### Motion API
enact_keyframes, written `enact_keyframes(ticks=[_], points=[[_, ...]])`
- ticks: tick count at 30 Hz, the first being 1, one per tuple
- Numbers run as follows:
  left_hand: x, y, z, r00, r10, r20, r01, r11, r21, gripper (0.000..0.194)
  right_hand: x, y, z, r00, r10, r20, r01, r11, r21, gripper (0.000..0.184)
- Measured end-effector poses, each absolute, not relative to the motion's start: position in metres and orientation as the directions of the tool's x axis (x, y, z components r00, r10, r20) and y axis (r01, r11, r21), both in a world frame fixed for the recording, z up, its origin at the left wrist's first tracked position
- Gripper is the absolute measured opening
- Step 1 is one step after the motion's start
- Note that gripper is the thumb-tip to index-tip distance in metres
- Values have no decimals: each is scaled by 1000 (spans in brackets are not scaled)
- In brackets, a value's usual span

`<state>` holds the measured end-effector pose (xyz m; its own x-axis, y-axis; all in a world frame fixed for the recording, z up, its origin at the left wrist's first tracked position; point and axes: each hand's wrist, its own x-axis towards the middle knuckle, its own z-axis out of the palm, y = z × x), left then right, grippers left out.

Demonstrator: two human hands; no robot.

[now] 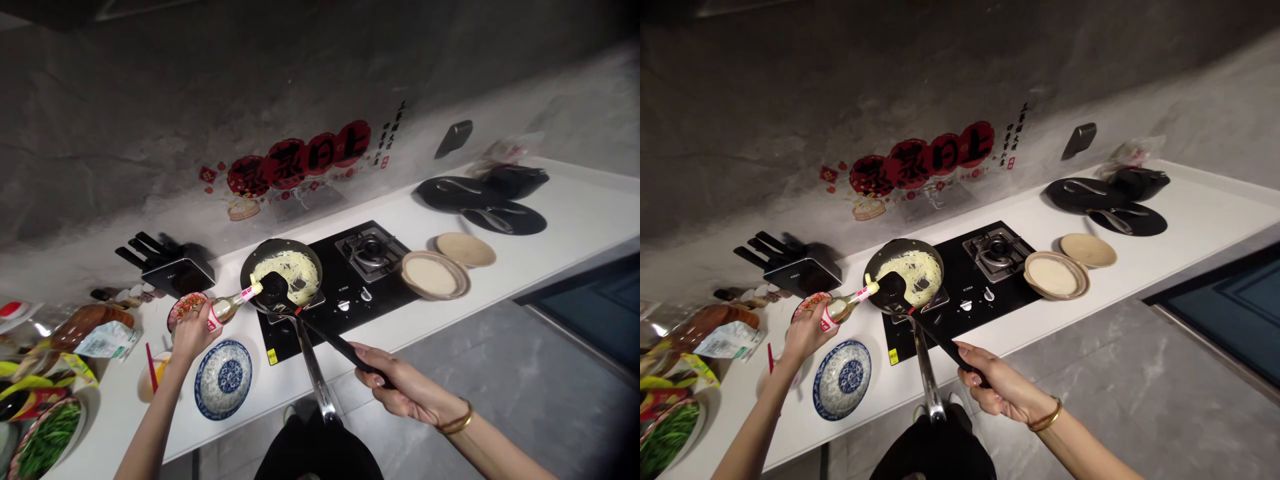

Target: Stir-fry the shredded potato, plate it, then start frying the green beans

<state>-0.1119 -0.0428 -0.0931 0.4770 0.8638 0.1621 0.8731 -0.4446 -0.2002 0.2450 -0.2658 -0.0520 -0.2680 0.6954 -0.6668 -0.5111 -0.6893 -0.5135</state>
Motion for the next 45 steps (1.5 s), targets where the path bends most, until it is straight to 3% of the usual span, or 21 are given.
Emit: enact_keyframes(ticks=[16,29,45], points=[[-110,-45,-88,452,874,181,891,-431,-146,60,247,-267,-53,-284,710,-645,-512,-681,-524,18],[-110,-44,-93,500,851,162,859,-464,-215,61,249,-269,-52,-274,710,-649,-496,-682,-537,18],[-108,-46,-91,491,857,156,865,-459,-201,62,249,-270,-51,-267,713,-648,-497,-678,-542,17]])
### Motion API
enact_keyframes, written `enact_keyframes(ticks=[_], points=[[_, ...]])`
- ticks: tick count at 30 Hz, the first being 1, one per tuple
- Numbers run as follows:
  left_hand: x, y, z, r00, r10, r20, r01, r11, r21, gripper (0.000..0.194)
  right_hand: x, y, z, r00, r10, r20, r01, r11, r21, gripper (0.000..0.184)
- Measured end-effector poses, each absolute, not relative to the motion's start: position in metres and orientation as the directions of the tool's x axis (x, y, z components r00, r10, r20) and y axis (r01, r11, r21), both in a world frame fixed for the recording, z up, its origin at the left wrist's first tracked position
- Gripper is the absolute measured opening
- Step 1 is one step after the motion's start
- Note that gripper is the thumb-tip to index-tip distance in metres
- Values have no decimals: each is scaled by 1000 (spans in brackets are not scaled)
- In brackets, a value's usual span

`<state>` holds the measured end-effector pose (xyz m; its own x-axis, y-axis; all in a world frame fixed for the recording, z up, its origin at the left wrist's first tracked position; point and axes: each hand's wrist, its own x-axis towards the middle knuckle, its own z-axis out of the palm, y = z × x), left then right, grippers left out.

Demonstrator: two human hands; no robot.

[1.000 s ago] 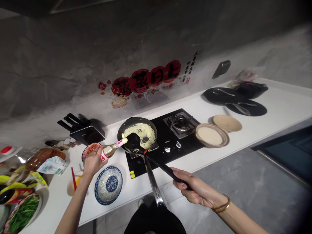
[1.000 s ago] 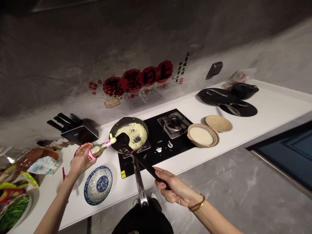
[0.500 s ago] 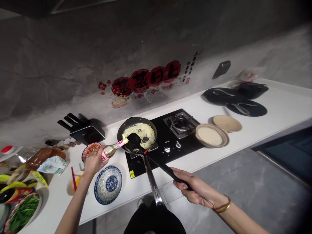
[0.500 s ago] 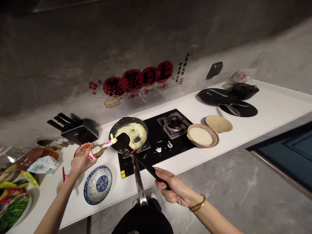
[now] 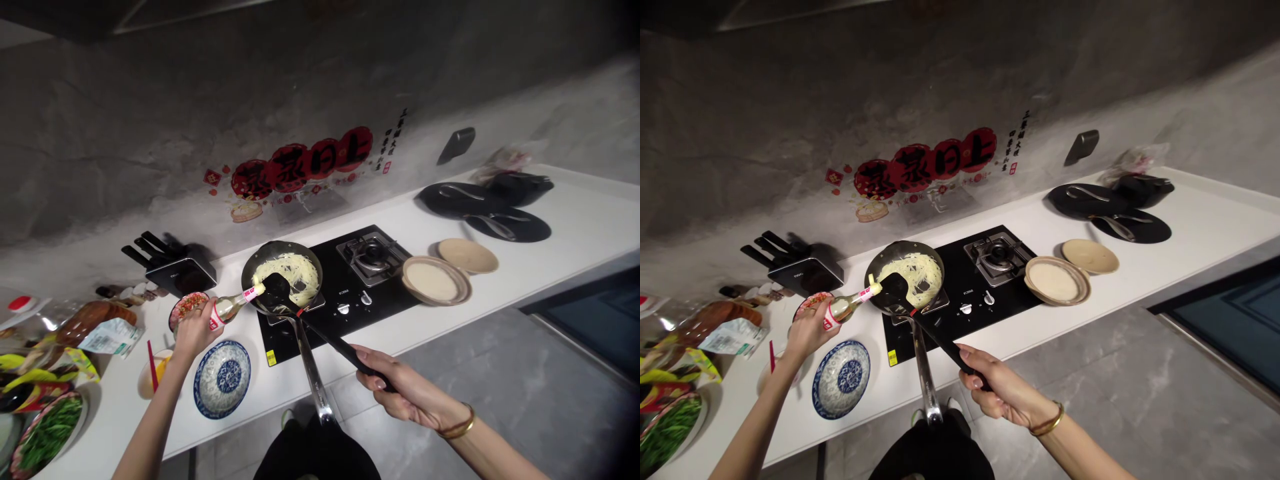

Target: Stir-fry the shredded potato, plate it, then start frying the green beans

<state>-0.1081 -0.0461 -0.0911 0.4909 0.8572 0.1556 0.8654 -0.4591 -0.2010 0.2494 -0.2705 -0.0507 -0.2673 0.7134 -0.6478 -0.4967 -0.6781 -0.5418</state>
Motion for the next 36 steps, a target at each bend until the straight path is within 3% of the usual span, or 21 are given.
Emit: enact_keyframes(ticks=[12,15,18,23,27,30,32,34,36], points=[[-106,-47,-93,469,866,174,883,-453,-122,62,250,-271,-51,-262,712,-652,-506,-676,-535,17],[-103,-50,-96,420,888,189,907,-418,-50,62,250,-270,-50,-271,712,-648,-515,-676,-527,16],[-97,-54,-102,362,907,213,912,-393,121,61,253,-269,-48,-287,716,-637,-532,-672,-515,16],[-85,-60,-120,248,914,320,757,-389,525,64,265,-263,-44,-306,703,-642,-569,-675,-469,12],[-77,-63,-131,77,926,369,582,-342,738,69,271,-231,-40,-286,742,-607,-501,-655,-565,11],[-75,-66,-135,-48,930,364,487,-296,822,70,263,-188,-38,-130,800,-585,-190,-600,-778,17],[-78,-69,-137,-122,924,362,445,-275,852,71,255,-160,-35,23,861,-507,231,-499,-836,26],[-85,-73,-140,-182,915,360,428,-255,867,72,252,-142,-29,86,928,-362,688,-318,-652,34],[-97,-81,-143,-231,906,356,434,-231,871,73,254,-140,-18,34,966,-255,946,-114,-305,39]])
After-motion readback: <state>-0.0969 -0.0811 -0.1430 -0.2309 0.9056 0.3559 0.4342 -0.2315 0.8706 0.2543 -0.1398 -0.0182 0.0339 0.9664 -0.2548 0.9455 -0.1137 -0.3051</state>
